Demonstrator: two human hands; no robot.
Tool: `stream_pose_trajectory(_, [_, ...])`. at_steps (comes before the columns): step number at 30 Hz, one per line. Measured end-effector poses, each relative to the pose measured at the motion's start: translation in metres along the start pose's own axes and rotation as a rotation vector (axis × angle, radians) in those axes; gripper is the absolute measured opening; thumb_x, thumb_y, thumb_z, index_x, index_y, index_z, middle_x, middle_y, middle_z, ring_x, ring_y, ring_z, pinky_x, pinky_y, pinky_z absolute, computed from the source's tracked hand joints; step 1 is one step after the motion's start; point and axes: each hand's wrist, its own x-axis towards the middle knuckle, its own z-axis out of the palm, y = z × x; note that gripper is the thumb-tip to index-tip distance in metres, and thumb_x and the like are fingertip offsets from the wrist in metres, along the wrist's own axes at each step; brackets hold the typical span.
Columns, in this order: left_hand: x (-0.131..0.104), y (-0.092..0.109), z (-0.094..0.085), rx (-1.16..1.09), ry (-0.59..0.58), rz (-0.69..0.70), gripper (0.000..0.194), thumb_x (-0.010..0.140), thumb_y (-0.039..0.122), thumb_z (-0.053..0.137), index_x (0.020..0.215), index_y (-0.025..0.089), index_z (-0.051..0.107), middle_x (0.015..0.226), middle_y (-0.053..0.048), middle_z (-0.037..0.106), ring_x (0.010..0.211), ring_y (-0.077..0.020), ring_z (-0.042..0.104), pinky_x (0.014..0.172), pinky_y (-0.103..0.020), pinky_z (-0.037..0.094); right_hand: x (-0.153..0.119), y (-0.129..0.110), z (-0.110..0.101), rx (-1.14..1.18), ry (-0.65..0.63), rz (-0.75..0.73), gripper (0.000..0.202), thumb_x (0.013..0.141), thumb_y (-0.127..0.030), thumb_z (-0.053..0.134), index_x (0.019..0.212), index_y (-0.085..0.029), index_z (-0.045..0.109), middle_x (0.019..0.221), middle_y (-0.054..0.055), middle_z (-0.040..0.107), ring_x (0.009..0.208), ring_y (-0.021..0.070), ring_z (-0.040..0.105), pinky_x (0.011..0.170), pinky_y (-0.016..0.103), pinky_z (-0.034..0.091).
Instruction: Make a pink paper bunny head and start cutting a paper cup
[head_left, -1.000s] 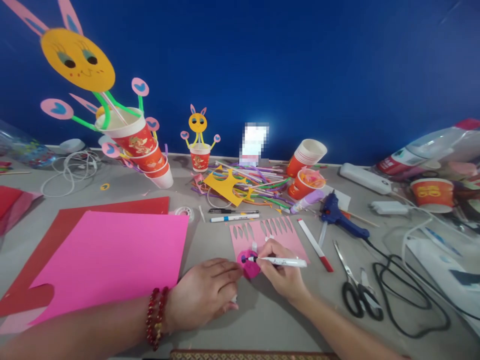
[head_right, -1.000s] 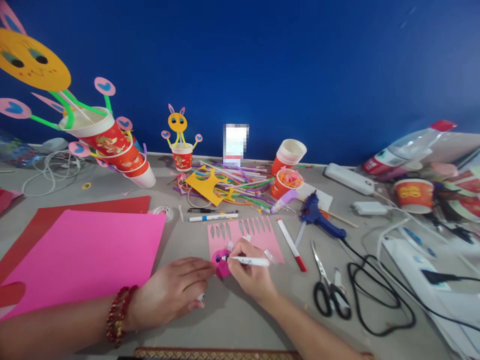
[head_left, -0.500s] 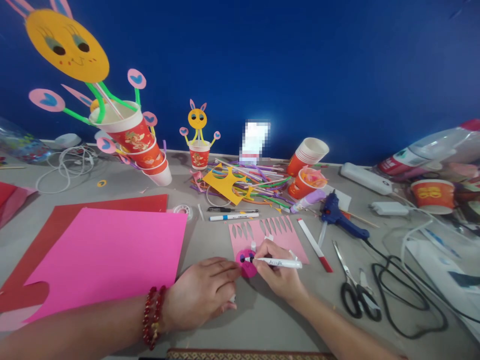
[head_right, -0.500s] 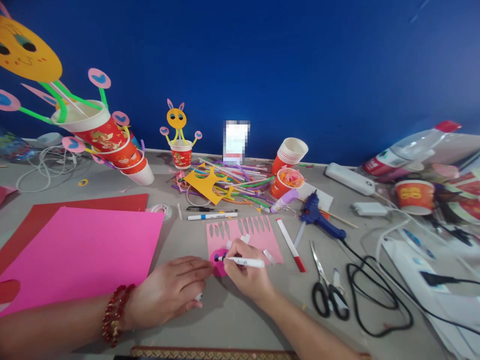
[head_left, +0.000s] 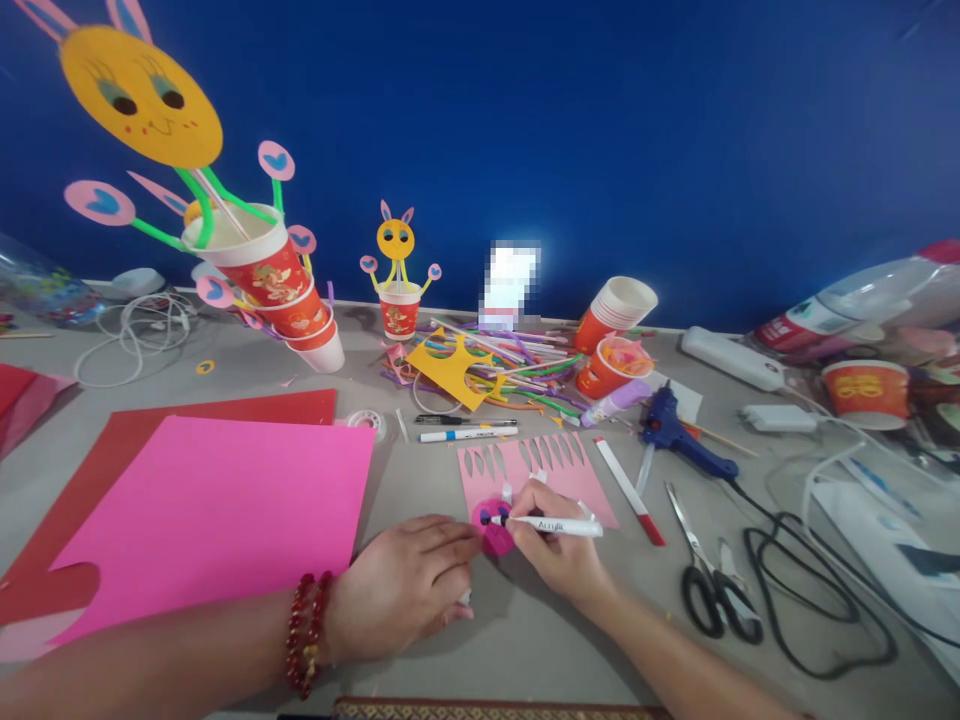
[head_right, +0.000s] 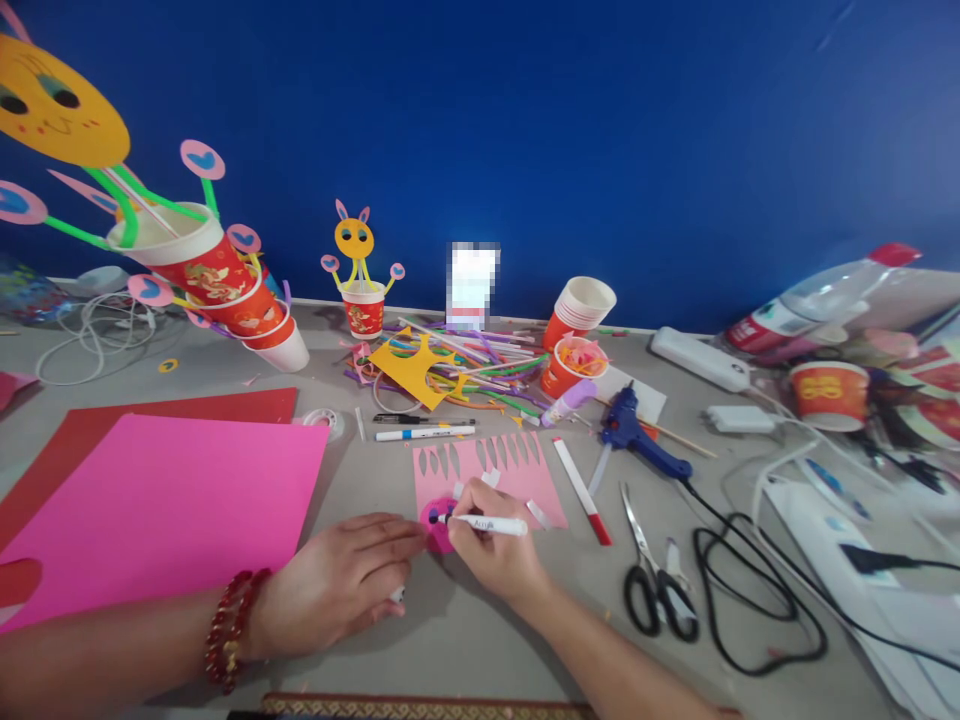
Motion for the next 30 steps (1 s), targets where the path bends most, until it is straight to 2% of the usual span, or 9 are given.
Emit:
stream_pose_trajectory(5, [-0.0002,0.0012,-0.0017,-0.008,0.001,-0.003,0.019,0.095,0.032,0.053,0.098,0.015,0.060,0.133,-0.009,0.060,0.127,-0.0186,0.051,0.110,-0.034,0.040,-0.0008,0.0022,0.0008,0.030,0.036,-0.004,0.017,0.078,-0.012,0.052,0.064,-0.021,0.050,0.057,-0.004,0.048,0.049,0.0113,0.042,0.047,0.023,0.032])
stream_pose_trajectory(14, [0.0008,0.0007,0.0001,-0.005,0.028,0.000,0.018,0.095,0.032,0.053,0.097,0.015,0.061,0.131,-0.010,0.061,0.124,-0.0192,0.053,0.108,-0.034,0.041,-0.0003,0.0006,0.0004,0.001,-0.015,0.008,0.016,0.078,-0.010,0.052,0.067,-0.022,0.049,0.058,-0.004,0.050,0.050,0.0111,0.043,0.048,0.023,0.033])
stream_pose_trajectory(30, [-0.0006,0.0007,0.0014,-0.011,0.025,-0.003,0.019,0.095,0.033,0.053,0.098,0.015,0.060,0.130,-0.010,0.062,0.125,-0.0198,0.053,0.108,-0.035,0.041,-0.0006,0.0001,0.0001,0.016,-0.006,0.016,0.016,0.079,-0.012,0.053,0.067,-0.022,0.051,0.058,-0.005,0.048,0.050,0.0111,0.042,0.047,0.023,0.032])
